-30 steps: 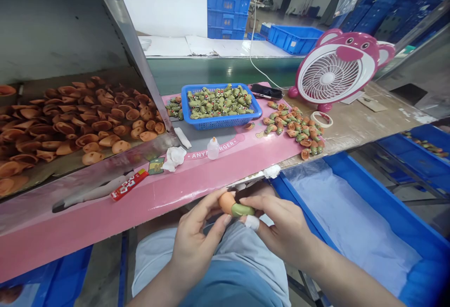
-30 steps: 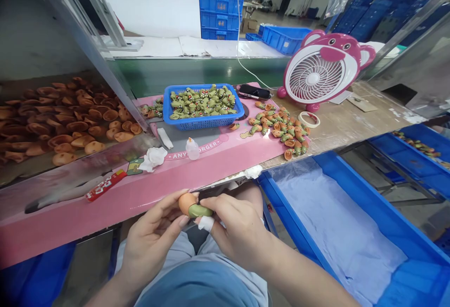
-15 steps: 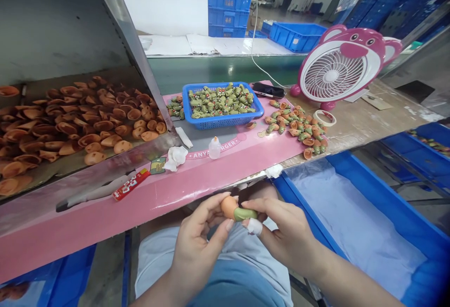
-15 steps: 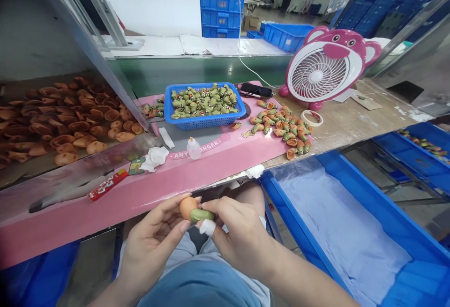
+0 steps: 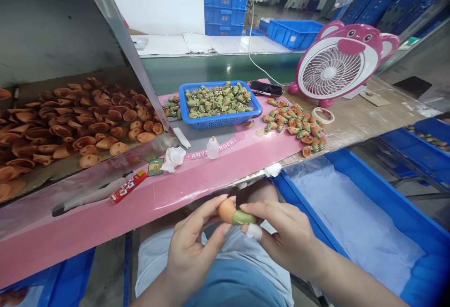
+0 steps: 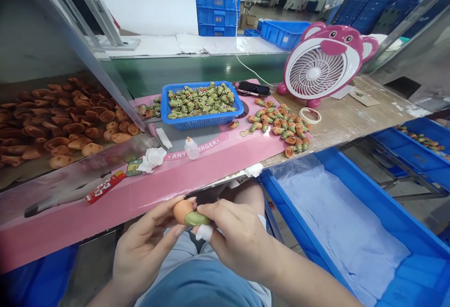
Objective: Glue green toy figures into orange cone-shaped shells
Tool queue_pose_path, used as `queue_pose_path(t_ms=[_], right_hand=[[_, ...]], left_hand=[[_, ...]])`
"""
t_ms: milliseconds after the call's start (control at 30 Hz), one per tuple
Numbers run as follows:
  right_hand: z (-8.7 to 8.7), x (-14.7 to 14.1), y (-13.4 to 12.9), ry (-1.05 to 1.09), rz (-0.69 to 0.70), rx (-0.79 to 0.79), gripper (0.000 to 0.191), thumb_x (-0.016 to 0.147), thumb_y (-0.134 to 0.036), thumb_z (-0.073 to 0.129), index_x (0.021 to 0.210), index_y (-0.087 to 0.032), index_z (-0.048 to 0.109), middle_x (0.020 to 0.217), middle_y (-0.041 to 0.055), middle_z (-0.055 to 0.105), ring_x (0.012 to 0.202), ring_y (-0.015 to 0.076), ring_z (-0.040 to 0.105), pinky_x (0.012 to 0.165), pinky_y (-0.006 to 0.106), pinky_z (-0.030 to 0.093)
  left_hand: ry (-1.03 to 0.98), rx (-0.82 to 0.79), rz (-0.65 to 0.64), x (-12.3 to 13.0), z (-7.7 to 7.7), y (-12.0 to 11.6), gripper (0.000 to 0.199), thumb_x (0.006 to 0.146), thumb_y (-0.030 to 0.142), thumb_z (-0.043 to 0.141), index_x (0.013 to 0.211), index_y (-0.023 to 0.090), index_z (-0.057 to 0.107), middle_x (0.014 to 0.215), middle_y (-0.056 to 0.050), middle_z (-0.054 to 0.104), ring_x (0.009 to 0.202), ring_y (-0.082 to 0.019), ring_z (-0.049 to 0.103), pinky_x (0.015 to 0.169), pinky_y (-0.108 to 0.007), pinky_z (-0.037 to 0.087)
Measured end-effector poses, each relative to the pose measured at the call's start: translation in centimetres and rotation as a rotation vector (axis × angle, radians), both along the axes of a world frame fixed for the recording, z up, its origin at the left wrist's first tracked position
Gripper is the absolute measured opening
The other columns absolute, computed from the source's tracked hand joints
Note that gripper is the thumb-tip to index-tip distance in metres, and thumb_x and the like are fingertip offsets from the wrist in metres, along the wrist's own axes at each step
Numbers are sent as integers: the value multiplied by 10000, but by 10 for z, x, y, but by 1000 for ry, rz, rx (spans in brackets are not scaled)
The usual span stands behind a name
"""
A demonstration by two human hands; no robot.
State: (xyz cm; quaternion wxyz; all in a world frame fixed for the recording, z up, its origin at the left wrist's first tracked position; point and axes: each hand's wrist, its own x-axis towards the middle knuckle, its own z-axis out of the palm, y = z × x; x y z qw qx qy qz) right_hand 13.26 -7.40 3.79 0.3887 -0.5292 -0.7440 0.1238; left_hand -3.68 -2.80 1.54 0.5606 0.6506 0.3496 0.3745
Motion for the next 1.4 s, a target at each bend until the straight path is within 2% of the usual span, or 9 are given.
queue_pose_path(t_ms=[133,233,500,767,900,1000,1100,1267,1400], right_hand=[[-1,1,0,-55,48,110,309,775,-79,487,1078,-139,466,846,46,600,709,132,557,601,230,458],[-1,3,-1,-86,88,194,320,755,-25,451,1068,-93,469,859,77,596,758,148,555,611,237,467],[2,5,-5,-85,177,183,305,771,-39,430,1074,-53,450,856,115,580,772,172,560,593,255,471],[1,7,-7,-102,160,149,279,764,-59,465,1043,-75,473,828,96,591,744,167,566,580,247,458],[2,7,-6,-85,105,98,272,748,-58,474,1014,-109,486,799,63,596,686,150,562,527,235,423],[0,7,-1,0,73,-8,244,746,-82,494,982,-141,496,799,37,598,643,127,552,522,213,419],[-5,7,5,80,35,-145,204,746,-93,502,938,-162,514,811,25,601,639,117,557,553,199,432],[-10,6,14,147,-34,-357,141,751,-123,502,882,-154,544,646,0,576,523,109,542,478,192,411],[-10,5,20,218,-16,-476,82,789,-185,498,851,-155,543,588,-15,554,482,99,524,443,181,396]], left_hand=[[96,180,42,-4,-5,-1,454,739,93,548,1130,301,449,1105,12,556,978,-156,537,888,-258,434],[86,253,70,-4,-7,-4,468,737,68,539,1126,308,439,1092,30,552,972,-124,534,888,-210,424],[-34,282,32,-2,-5,-12,506,719,5,515,1137,274,429,1080,33,543,975,-93,520,884,-151,407],[24,295,48,-2,-4,-15,503,719,30,533,1144,278,428,1067,30,543,979,-88,504,888,-146,391],[26,203,92,1,-2,-16,465,731,67,542,1118,303,441,1046,38,551,951,-88,518,850,-148,418],[35,67,107,6,-1,-13,388,745,114,546,1077,300,468,1014,30,565,900,-95,544,794,-160,453],[25,-100,69,11,-1,-6,299,757,168,542,1037,259,493,967,0,584,846,-121,566,749,-205,481],[-54,-330,27,17,-5,9,255,745,207,560,995,207,507,899,-16,592,831,-136,569,727,-229,486],[-83,-390,7,19,-11,15,240,731,195,577,963,191,514,867,-11,596,817,-119,571,712,-197,481]])
